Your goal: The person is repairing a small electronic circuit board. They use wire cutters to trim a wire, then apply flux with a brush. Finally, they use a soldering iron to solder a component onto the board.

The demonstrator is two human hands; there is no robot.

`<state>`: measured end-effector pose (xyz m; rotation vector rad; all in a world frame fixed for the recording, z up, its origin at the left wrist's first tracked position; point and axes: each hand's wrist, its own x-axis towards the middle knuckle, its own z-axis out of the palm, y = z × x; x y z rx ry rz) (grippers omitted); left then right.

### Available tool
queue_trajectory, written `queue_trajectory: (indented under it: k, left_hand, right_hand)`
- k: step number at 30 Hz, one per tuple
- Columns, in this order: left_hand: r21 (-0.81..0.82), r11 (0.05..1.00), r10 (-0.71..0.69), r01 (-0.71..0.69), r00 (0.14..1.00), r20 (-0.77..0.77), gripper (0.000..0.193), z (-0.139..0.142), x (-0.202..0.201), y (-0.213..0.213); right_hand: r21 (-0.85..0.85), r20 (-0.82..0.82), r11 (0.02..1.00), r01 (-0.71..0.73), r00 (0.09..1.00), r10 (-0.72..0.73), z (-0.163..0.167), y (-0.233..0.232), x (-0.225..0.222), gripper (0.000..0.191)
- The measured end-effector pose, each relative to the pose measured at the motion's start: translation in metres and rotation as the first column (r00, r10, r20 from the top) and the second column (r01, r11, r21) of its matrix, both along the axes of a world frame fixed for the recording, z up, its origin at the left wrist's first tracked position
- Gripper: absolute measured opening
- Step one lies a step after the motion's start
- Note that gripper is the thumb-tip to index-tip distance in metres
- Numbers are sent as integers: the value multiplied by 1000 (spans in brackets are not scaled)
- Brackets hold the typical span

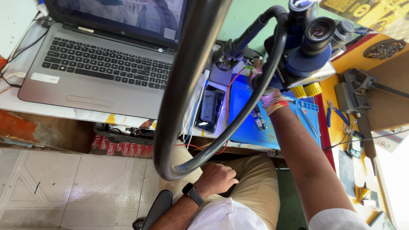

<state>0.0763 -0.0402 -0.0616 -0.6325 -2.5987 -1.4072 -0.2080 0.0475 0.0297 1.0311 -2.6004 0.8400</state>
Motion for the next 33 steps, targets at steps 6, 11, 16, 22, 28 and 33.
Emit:
queue_trajectory:
  k: [6, 11, 16, 22, 28, 33]
  left_hand:
    - [-15, 999, -46, 46, 999, 6, 31, 0, 2, 10]
    - [-28, 998, -62, 62, 998, 20, 32, 1, 4, 15]
    - [-37, 998, -56, 57, 998, 25, 33, 3, 4, 17]
    - [-24, 997, -70, 70, 997, 25, 31, 3, 3, 20]
    - [-54, 996, -67, 70, 996, 56, 31, 1, 3, 18]
    - [-25, 997, -68, 69, 996, 54, 32, -7, 3, 22]
  right_hand:
    - [89, 10, 995, 39, 999, -40, -2, 19, 15, 28]
    - [-3, 129, 989, 148, 981, -146, 8, 19, 35, 32]
    - [-124, 76, 972, 201, 978, -193, 10, 8, 48, 30]
    - [-240, 108, 872, 426, 905, -412, -5, 1, 50, 39]
    - [-77, -157, 954, 290, 941, -298, 4, 16, 47, 37]
    - [153, -93, 866, 477, 879, -468, 8, 43, 55, 26]
